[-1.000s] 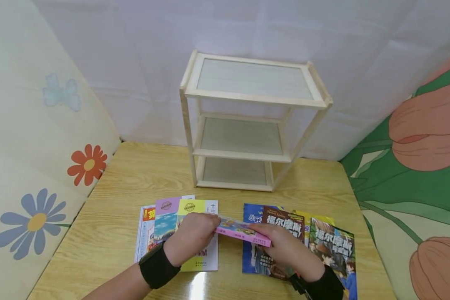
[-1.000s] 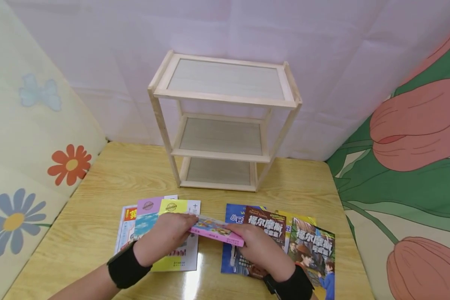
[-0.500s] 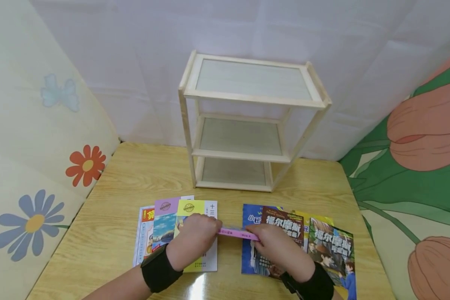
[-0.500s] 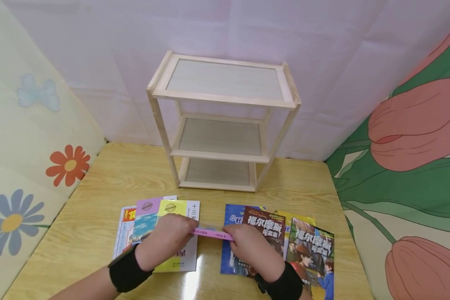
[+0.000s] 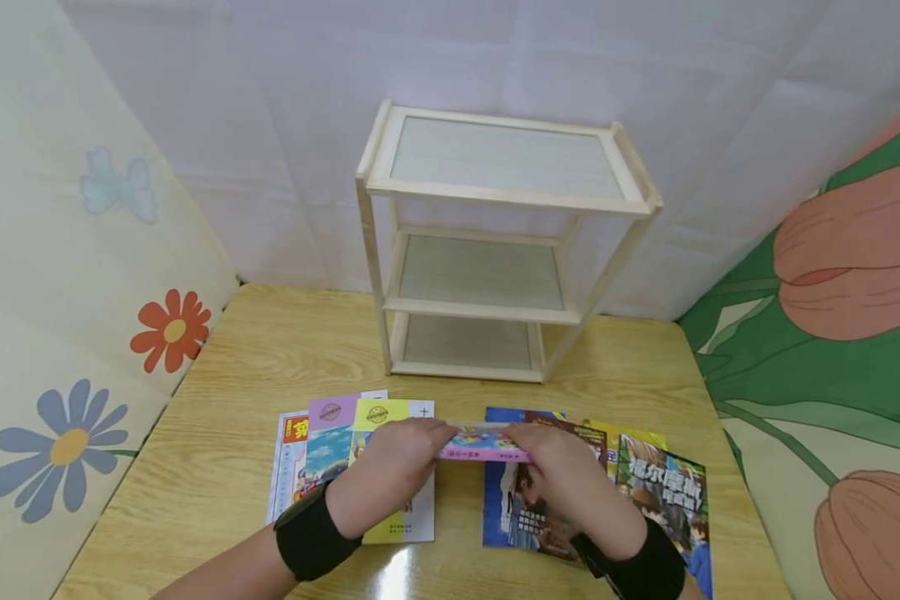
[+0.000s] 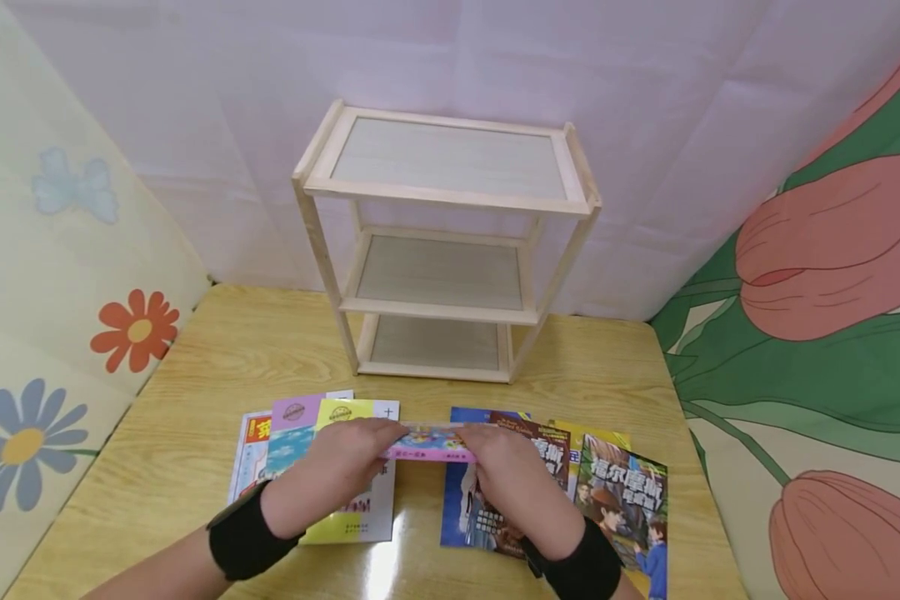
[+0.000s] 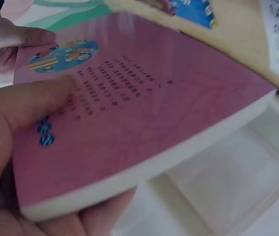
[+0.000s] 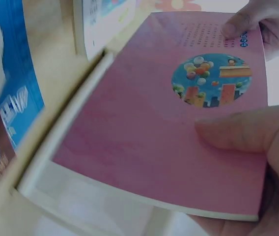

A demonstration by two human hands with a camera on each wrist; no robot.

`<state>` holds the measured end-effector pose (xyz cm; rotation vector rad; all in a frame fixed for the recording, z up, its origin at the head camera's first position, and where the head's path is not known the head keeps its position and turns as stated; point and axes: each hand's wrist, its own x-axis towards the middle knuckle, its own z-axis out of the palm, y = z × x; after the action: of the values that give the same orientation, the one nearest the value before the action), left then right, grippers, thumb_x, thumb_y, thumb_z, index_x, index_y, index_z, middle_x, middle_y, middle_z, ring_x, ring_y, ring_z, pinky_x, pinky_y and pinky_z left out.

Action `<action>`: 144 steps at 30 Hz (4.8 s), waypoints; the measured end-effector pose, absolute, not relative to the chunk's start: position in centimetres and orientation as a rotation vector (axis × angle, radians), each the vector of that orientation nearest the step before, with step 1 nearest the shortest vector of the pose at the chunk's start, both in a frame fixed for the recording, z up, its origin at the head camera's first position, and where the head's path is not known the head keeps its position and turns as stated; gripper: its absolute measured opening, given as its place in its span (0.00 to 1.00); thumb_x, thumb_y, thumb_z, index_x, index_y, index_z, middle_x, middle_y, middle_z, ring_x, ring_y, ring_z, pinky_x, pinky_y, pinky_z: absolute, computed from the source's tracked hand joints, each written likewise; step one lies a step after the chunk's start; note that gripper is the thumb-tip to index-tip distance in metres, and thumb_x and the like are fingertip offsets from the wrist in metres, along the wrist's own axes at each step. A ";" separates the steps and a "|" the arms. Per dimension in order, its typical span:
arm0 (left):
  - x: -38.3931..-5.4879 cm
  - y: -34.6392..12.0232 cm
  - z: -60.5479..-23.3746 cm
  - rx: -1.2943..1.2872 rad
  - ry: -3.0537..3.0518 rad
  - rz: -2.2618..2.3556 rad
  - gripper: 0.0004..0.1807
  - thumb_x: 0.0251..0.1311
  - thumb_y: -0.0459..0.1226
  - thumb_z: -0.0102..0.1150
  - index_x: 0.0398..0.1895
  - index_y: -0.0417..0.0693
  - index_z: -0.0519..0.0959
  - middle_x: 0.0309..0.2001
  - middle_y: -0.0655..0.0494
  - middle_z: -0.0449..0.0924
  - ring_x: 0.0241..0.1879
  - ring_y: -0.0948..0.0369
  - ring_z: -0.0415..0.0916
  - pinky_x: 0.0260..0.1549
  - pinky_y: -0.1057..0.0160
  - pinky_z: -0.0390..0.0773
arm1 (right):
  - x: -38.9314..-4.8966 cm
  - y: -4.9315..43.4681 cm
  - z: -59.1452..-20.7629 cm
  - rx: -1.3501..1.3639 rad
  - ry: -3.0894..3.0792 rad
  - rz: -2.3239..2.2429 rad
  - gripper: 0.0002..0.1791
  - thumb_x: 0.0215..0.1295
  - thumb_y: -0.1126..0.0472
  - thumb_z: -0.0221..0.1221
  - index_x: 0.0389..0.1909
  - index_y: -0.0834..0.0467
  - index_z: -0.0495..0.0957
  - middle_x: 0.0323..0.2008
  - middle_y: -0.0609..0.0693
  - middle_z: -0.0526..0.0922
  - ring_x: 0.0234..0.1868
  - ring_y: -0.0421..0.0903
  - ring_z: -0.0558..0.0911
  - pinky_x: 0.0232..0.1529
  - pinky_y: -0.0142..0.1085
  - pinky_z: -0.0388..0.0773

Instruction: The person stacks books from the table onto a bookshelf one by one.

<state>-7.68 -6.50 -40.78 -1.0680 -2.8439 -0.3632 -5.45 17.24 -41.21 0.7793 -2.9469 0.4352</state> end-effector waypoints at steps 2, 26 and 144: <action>-7.9 -6.4 -40.1 -1.061 -2.839 -0.376 0.17 0.57 0.32 0.63 0.51 0.52 0.80 0.45 0.58 0.84 0.44 0.60 0.82 0.42 0.59 0.82 | -5.6 17.6 -40.5 0.776 -2.844 0.363 0.23 0.56 0.73 0.60 0.53 0.54 0.80 0.50 0.49 0.84 0.49 0.45 0.83 0.46 0.39 0.81; -12.1 -4.7 -28.8 -0.908 -1.648 -0.157 0.15 0.61 0.34 0.59 0.51 0.48 0.81 0.53 0.53 0.81 0.55 0.56 0.78 0.55 0.56 0.74 | -10.7 15.9 -29.5 0.553 -1.363 0.318 0.10 0.64 0.66 0.57 0.42 0.59 0.85 0.42 0.55 0.86 0.49 0.49 0.84 0.59 0.41 0.73; -23.3 -3.7 -22.1 -0.725 -2.552 -0.243 0.28 0.72 0.50 0.29 0.68 0.51 0.65 0.68 0.55 0.65 0.70 0.56 0.58 0.66 0.51 0.59 | -22.2 19.0 -21.5 0.488 -2.699 0.403 0.27 0.75 0.48 0.36 0.69 0.54 0.62 0.70 0.50 0.61 0.72 0.49 0.59 0.73 0.42 0.50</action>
<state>-23.28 -3.75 -22.09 -0.7252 -2.5517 -0.2426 -22.16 18.97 -21.49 0.4885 -2.6987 0.4029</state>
